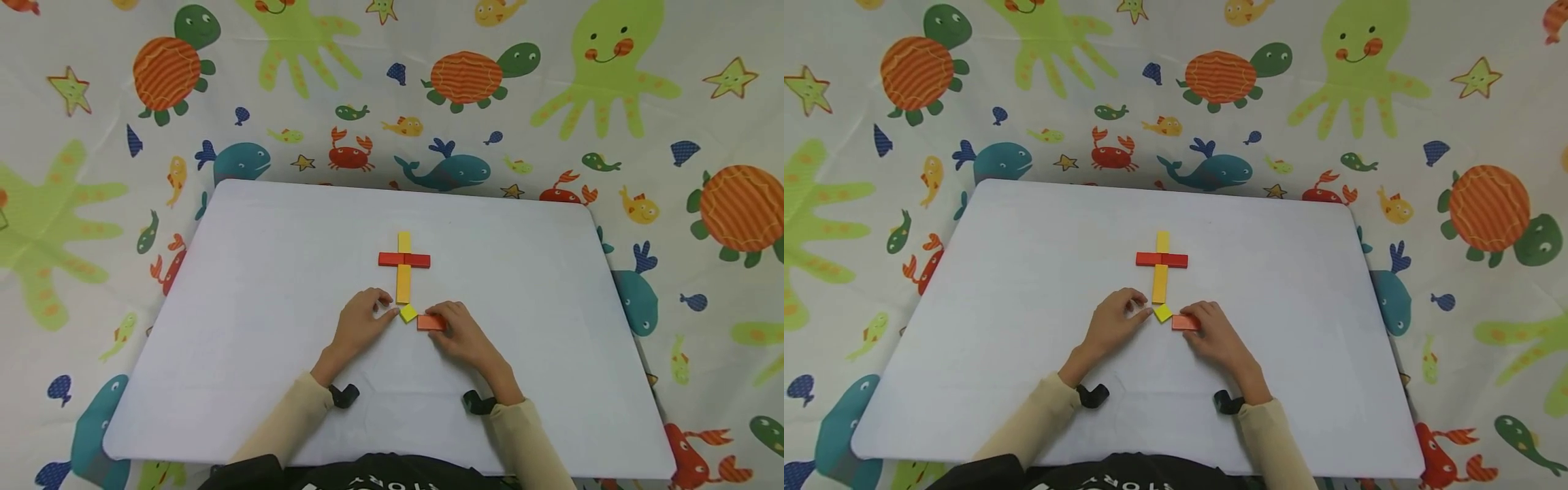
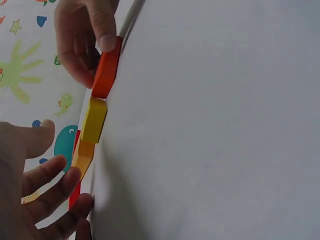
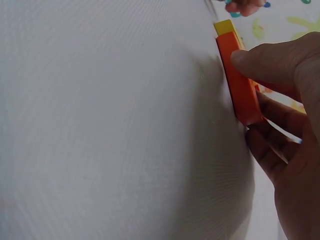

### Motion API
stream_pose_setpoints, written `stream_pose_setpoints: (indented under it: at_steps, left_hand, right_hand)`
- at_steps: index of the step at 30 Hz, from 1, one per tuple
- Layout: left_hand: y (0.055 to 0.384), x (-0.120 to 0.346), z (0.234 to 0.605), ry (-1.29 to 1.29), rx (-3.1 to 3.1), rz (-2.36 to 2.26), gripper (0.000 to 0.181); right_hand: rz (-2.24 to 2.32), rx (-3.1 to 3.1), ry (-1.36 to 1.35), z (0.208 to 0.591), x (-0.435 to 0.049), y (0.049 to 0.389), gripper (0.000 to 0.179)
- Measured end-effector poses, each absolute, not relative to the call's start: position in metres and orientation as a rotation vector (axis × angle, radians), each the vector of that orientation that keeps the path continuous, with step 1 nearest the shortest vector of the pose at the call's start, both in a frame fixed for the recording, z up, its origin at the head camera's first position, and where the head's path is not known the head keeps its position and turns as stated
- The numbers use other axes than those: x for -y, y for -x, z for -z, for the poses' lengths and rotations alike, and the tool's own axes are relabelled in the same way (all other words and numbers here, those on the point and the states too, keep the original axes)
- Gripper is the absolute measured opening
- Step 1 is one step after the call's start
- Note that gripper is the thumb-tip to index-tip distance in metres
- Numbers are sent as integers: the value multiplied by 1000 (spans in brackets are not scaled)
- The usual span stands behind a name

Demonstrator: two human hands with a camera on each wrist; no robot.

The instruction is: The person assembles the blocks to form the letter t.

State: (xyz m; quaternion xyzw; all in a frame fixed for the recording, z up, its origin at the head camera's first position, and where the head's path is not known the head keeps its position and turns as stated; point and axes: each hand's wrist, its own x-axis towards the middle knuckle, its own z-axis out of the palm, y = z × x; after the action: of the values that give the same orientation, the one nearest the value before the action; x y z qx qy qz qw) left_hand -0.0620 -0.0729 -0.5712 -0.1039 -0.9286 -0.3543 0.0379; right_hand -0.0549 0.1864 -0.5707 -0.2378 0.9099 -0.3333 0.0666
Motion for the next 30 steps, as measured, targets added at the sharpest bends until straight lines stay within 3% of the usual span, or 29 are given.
stream_pose_setpoints:
  at_steps: [12, 30]
  left_hand:
    - [49, 55, 575, 406, 2914, 688, 38]
    - [44, 47, 572, 329, 2951, 603, 34]
  right_hand:
    - [1069, -2795, 775, 573, -186, 56, 39]
    - [1047, -2803, 772, 572, -182, 55, 35]
